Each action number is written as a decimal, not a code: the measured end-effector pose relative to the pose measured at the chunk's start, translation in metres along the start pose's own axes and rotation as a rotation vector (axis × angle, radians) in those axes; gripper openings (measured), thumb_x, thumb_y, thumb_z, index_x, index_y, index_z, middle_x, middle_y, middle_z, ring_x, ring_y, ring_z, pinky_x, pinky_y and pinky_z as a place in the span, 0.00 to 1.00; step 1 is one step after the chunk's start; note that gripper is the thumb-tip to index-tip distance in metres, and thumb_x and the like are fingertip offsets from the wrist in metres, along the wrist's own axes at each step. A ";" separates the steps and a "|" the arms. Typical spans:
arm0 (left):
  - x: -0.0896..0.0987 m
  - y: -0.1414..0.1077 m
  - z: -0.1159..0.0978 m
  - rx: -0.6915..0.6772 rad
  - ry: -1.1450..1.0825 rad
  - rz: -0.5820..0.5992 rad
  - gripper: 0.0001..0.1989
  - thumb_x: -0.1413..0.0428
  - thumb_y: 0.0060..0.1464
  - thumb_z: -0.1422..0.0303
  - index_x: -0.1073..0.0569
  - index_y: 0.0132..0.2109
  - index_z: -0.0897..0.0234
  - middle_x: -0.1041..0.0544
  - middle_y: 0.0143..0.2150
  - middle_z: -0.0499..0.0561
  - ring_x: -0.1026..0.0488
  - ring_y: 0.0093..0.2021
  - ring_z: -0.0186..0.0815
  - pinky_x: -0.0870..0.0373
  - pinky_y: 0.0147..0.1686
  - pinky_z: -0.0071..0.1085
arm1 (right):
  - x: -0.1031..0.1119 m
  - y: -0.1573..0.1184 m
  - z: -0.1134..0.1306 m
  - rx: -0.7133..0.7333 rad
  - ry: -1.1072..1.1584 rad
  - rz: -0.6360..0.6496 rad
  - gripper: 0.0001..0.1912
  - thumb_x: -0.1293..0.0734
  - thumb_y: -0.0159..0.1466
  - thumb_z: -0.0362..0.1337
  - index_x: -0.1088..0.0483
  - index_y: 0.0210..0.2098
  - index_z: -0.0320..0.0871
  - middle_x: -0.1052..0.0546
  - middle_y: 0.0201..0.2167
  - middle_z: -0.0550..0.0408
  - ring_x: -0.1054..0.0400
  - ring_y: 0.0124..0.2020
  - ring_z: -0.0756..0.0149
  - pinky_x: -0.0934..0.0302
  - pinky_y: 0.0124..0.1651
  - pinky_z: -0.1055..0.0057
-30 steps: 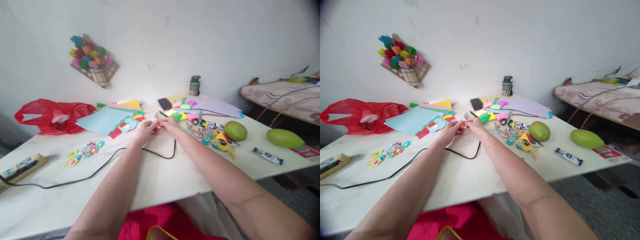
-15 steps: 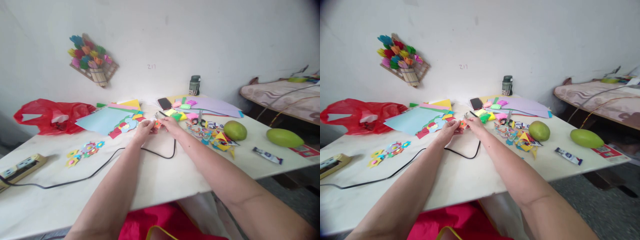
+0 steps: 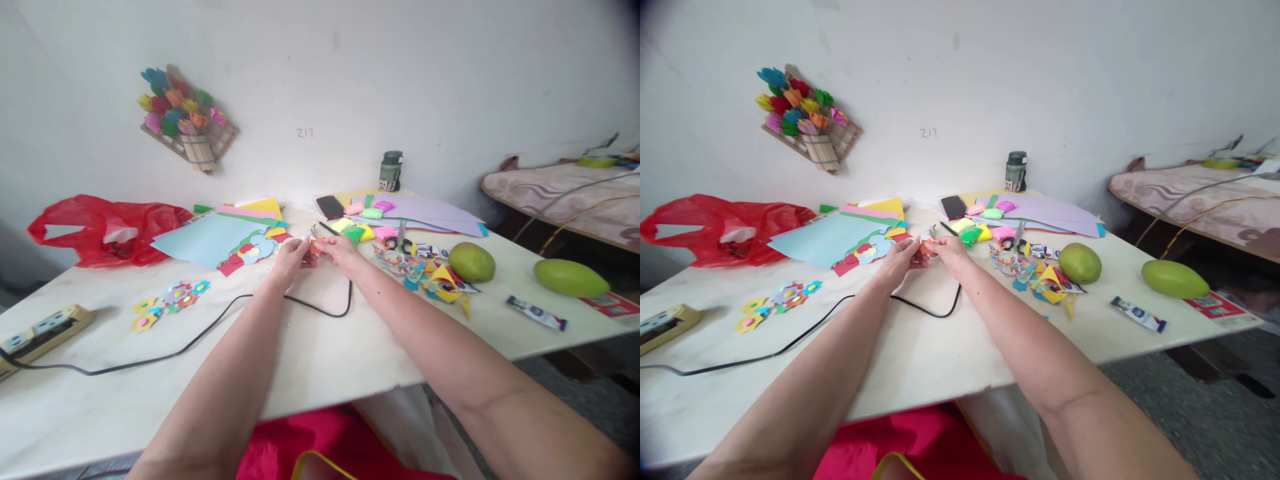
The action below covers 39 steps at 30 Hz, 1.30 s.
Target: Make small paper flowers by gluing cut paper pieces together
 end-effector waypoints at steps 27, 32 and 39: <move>0.000 -0.001 -0.006 -0.040 0.022 -0.047 0.18 0.41 0.45 0.56 0.35 0.27 0.67 0.29 0.21 0.48 0.31 0.20 0.27 0.30 0.27 0.28 | 0.004 0.006 -0.003 0.034 0.054 0.126 0.11 0.30 0.49 0.39 0.30 0.30 0.41 0.27 0.25 0.58 0.37 0.23 0.75 0.57 0.17 0.79; -0.003 -0.001 -0.006 -0.041 0.011 -0.033 0.16 0.42 0.46 0.58 0.35 0.27 0.67 0.28 0.21 0.48 0.31 0.20 0.27 0.31 0.26 0.27 | 0.002 0.006 -0.001 0.074 0.178 0.211 0.18 0.29 0.46 0.39 0.29 0.38 0.45 0.27 0.35 0.59 0.37 0.29 0.75 0.50 0.23 0.78; -0.001 -0.001 -0.005 -0.031 -0.038 -0.002 0.18 0.44 0.47 0.55 0.34 0.29 0.68 0.27 0.22 0.49 0.30 0.21 0.29 0.30 0.28 0.30 | 0.005 0.009 0.003 0.104 0.314 0.277 0.17 0.29 0.46 0.40 0.27 0.36 0.46 0.27 0.33 0.58 0.37 0.31 0.71 0.47 0.30 0.74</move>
Point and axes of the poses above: each hand's wrist, its own y-axis towards the middle knuckle, its own x-axis out of the back of the hand, z = x × y, the point moved 5 cm from there along y, towards the middle knuckle
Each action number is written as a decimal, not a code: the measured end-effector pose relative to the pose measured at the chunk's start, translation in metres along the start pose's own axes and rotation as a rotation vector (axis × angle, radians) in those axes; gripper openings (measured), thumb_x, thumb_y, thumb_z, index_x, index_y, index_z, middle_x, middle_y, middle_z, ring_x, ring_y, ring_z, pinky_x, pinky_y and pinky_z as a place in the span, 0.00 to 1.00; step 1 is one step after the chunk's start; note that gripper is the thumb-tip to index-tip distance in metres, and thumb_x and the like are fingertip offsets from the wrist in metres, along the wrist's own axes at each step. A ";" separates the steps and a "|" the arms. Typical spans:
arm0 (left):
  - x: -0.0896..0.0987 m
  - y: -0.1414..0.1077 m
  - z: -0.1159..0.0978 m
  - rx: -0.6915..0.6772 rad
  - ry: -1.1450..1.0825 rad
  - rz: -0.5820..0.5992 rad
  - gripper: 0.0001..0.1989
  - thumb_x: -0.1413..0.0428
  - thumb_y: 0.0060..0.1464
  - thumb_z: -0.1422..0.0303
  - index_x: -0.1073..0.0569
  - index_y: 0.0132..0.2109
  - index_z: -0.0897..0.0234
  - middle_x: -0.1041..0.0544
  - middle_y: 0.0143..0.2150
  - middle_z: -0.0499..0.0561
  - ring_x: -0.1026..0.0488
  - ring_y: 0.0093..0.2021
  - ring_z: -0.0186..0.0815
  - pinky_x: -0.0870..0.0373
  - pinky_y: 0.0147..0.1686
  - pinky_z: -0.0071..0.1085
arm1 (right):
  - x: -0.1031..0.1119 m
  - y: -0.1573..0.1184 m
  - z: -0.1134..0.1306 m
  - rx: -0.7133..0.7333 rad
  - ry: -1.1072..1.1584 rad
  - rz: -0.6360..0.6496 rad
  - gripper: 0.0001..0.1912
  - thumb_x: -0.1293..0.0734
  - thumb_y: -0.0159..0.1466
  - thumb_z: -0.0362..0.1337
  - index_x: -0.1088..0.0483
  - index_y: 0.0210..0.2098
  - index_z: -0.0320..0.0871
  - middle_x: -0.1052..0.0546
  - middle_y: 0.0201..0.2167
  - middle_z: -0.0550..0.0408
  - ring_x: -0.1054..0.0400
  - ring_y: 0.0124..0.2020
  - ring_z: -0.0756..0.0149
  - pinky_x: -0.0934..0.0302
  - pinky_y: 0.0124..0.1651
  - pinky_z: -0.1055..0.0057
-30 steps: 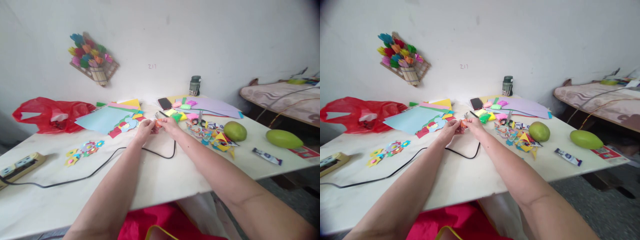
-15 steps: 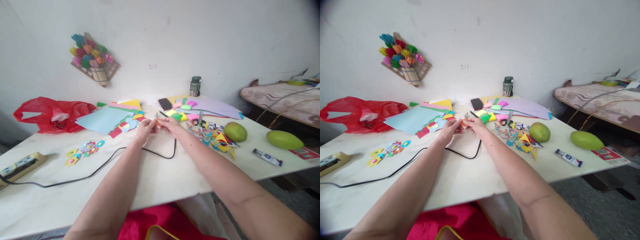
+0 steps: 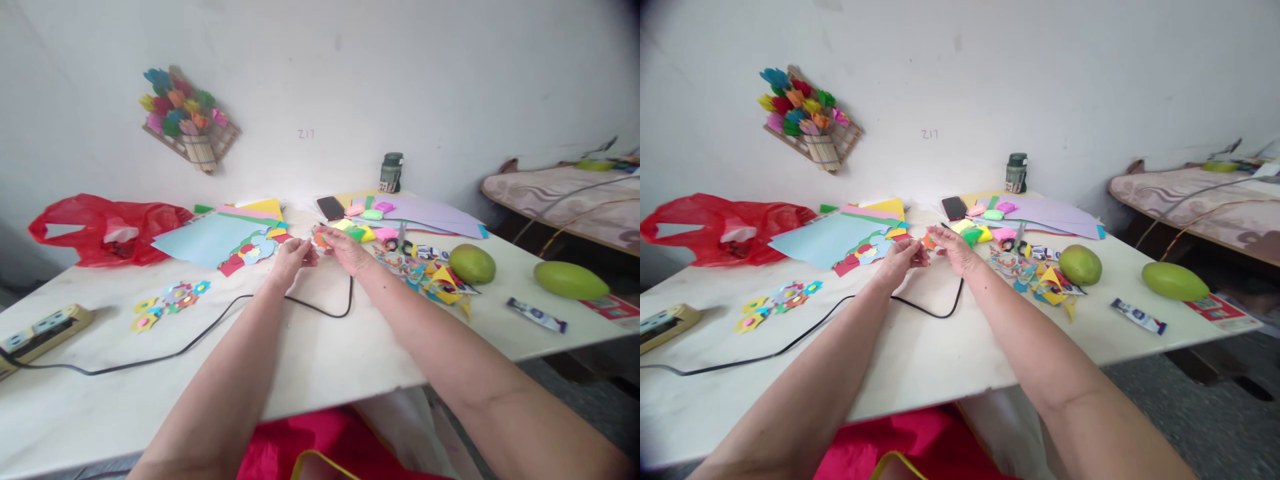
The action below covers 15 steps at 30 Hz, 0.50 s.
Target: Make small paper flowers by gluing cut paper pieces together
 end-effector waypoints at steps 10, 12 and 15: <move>-0.006 -0.002 0.002 0.045 -0.099 0.073 0.17 0.39 0.41 0.58 0.33 0.28 0.68 0.25 0.23 0.51 0.28 0.23 0.31 0.29 0.29 0.30 | 0.004 0.003 -0.009 -0.004 -0.091 -0.015 0.16 0.28 0.45 0.37 0.26 0.35 0.47 0.25 0.36 0.58 0.36 0.31 0.71 0.44 0.32 0.73; -0.007 -0.002 0.001 0.052 -0.134 0.091 0.17 0.38 0.41 0.59 0.33 0.28 0.68 0.25 0.23 0.51 0.28 0.22 0.31 0.29 0.29 0.30 | 0.003 0.003 -0.008 0.019 -0.094 0.002 0.16 0.28 0.45 0.38 0.26 0.36 0.47 0.25 0.39 0.57 0.36 0.33 0.70 0.43 0.34 0.72; -0.007 -0.002 0.001 0.077 -0.181 0.105 0.16 0.39 0.42 0.60 0.34 0.28 0.68 0.26 0.21 0.50 0.28 0.21 0.31 0.29 0.28 0.30 | -0.002 0.002 -0.006 0.016 -0.041 0.100 0.20 0.28 0.46 0.40 0.27 0.40 0.49 0.25 0.39 0.58 0.34 0.36 0.69 0.42 0.37 0.72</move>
Point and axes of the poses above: each hand's wrist, its own y-axis towards the middle knuckle, its own x-axis out of the back of the hand, z = x × y, the point moved 5 cm from there along y, towards the middle knuckle
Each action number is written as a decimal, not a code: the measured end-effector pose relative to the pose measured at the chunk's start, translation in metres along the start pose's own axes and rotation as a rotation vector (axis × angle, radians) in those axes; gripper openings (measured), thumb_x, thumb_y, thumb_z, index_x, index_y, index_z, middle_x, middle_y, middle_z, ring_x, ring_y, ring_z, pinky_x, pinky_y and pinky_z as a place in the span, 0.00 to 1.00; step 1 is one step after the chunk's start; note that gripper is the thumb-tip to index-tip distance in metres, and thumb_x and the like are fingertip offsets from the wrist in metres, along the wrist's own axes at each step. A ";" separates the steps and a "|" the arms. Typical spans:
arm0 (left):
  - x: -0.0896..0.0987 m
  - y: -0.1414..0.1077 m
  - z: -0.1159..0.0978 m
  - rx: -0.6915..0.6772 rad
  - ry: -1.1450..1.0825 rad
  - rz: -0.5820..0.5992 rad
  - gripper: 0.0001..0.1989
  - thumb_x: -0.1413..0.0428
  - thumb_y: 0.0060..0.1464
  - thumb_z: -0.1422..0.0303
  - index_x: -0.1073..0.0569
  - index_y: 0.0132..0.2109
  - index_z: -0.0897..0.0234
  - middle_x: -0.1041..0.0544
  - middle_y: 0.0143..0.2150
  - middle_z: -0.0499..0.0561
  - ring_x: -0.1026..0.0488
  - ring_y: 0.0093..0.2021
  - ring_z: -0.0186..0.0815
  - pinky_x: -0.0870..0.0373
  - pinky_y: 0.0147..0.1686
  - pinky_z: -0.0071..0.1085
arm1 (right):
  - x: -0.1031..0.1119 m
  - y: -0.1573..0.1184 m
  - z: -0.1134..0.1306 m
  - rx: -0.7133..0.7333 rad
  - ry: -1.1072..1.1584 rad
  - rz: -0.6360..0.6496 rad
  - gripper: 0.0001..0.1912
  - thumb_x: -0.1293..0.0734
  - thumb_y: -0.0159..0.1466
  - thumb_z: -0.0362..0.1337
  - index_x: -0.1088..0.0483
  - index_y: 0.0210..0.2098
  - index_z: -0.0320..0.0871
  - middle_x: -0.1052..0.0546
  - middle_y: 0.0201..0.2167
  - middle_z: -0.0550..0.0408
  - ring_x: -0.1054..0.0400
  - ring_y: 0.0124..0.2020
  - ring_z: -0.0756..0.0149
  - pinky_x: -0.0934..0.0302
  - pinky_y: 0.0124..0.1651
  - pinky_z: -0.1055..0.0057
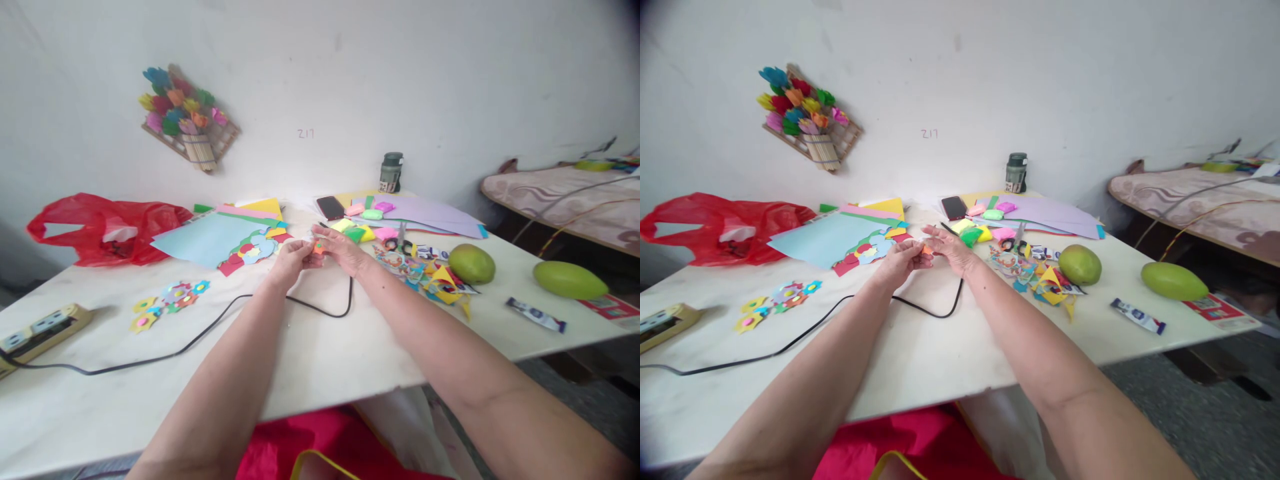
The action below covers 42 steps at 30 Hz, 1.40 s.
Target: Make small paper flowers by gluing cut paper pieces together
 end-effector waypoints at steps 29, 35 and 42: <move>0.009 0.001 0.004 -0.021 0.137 -0.026 0.20 0.41 0.44 0.55 0.30 0.33 0.70 0.25 0.28 0.53 0.27 0.27 0.31 0.29 0.34 0.31 | 0.013 -0.003 0.011 0.055 -0.486 -0.288 0.12 0.32 0.49 0.44 0.31 0.22 0.41 0.33 0.15 0.61 0.41 0.18 0.74 0.49 0.23 0.74; 0.011 0.003 0.007 -0.058 0.192 -0.080 0.19 0.38 0.39 0.55 0.32 0.28 0.68 0.26 0.26 0.49 0.29 0.25 0.28 0.29 0.32 0.29 | 0.011 0.000 0.007 0.080 -0.524 -0.267 0.08 0.31 0.49 0.40 0.31 0.20 0.42 0.31 0.17 0.61 0.37 0.21 0.71 0.44 0.28 0.72; 0.012 0.004 0.005 -0.042 0.191 -0.084 0.22 0.44 0.45 0.50 0.31 0.32 0.68 0.27 0.24 0.50 0.28 0.25 0.30 0.28 0.32 0.30 | 0.009 0.003 0.007 0.124 -0.472 -0.262 0.06 0.32 0.51 0.36 0.31 0.21 0.41 0.29 0.20 0.59 0.36 0.22 0.71 0.41 0.30 0.71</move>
Point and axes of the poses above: each hand's wrist, its own y-axis towards the middle knuckle, its own x-axis out of the back of the hand, z = x × y, the point moved 5 cm from there along y, towards the middle knuckle
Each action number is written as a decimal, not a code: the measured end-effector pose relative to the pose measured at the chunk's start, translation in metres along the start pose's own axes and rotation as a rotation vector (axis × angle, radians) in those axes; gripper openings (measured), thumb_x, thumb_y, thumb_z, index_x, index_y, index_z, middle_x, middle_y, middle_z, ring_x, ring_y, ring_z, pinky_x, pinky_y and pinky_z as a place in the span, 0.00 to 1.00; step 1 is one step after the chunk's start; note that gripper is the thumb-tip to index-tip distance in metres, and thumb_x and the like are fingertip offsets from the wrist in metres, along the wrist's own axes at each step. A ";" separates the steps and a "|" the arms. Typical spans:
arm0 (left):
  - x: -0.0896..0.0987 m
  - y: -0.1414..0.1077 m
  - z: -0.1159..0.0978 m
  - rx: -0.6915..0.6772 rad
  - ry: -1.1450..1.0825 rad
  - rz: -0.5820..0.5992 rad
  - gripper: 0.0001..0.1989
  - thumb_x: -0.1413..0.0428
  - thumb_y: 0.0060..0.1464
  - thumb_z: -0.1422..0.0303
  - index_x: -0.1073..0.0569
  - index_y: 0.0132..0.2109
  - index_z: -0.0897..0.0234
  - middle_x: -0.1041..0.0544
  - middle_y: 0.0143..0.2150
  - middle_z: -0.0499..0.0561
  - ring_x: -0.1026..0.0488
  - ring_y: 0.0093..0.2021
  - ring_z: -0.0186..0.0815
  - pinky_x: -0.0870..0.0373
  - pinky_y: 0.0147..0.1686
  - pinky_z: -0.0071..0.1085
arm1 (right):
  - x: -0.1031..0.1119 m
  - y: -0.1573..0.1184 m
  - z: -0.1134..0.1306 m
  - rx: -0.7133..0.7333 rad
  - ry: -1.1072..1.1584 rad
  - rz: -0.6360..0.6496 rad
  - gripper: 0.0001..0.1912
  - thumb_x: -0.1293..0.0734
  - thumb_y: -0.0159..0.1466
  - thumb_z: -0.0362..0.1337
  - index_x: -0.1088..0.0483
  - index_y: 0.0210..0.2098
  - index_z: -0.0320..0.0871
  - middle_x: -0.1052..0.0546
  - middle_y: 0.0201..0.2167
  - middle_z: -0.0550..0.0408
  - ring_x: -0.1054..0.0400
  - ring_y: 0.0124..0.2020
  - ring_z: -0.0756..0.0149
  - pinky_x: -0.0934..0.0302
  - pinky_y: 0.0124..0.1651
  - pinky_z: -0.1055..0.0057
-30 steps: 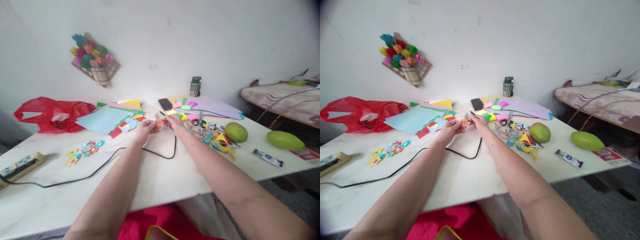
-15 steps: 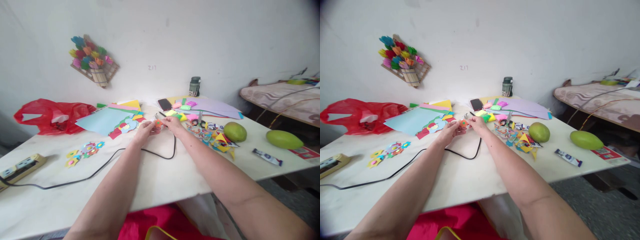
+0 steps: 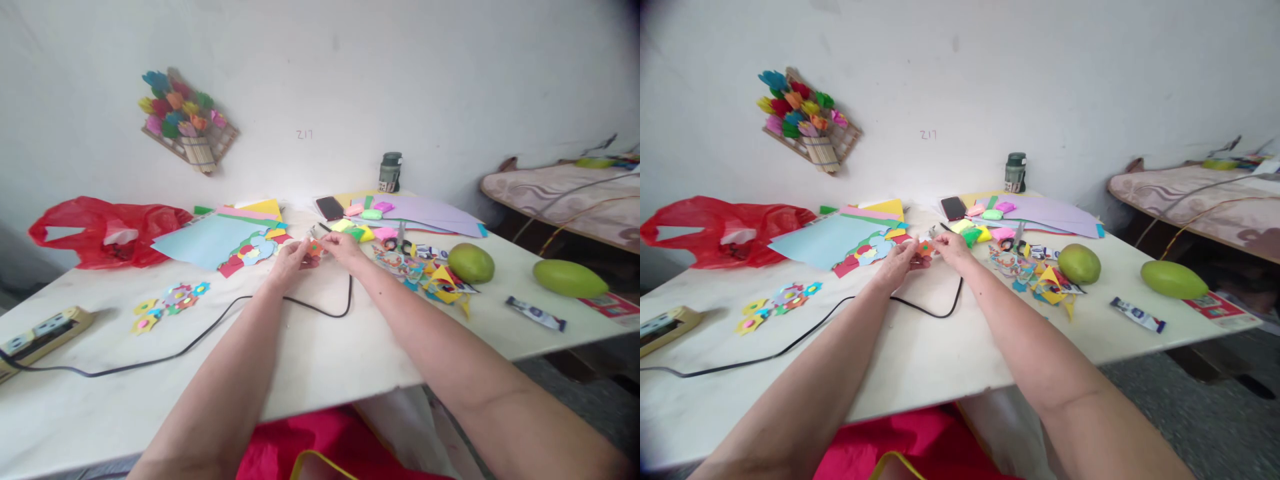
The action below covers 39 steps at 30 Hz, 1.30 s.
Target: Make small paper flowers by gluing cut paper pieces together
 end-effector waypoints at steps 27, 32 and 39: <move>-0.003 -0.003 -0.004 0.002 -0.021 -0.047 0.16 0.41 0.45 0.59 0.35 0.28 0.68 0.26 0.23 0.49 0.29 0.21 0.28 0.28 0.28 0.28 | -0.007 -0.010 -0.006 -0.253 0.165 0.053 0.15 0.31 0.49 0.48 0.29 0.24 0.42 0.30 0.19 0.58 0.39 0.24 0.72 0.52 0.23 0.75; -0.005 -0.004 -0.005 -0.016 0.005 -0.057 0.16 0.41 0.46 0.59 0.35 0.28 0.68 0.27 0.23 0.49 0.29 0.22 0.28 0.29 0.29 0.28 | -0.007 -0.012 0.000 -0.252 0.172 0.041 0.12 0.28 0.46 0.44 0.31 0.20 0.41 0.31 0.17 0.58 0.41 0.22 0.72 0.49 0.23 0.74; -0.007 -0.002 -0.005 -0.043 0.032 -0.049 0.16 0.41 0.46 0.58 0.34 0.28 0.67 0.27 0.23 0.49 0.29 0.22 0.28 0.29 0.29 0.29 | -0.004 -0.012 -0.001 -0.276 0.155 -0.037 0.11 0.27 0.44 0.40 0.32 0.19 0.42 0.31 0.16 0.59 0.40 0.23 0.71 0.46 0.29 0.71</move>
Point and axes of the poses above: each hand's wrist, its own y-axis towards the middle knuckle, its own x-axis out of the back of the hand, z = x × y, the point moved 5 cm from there along y, towards the middle knuckle
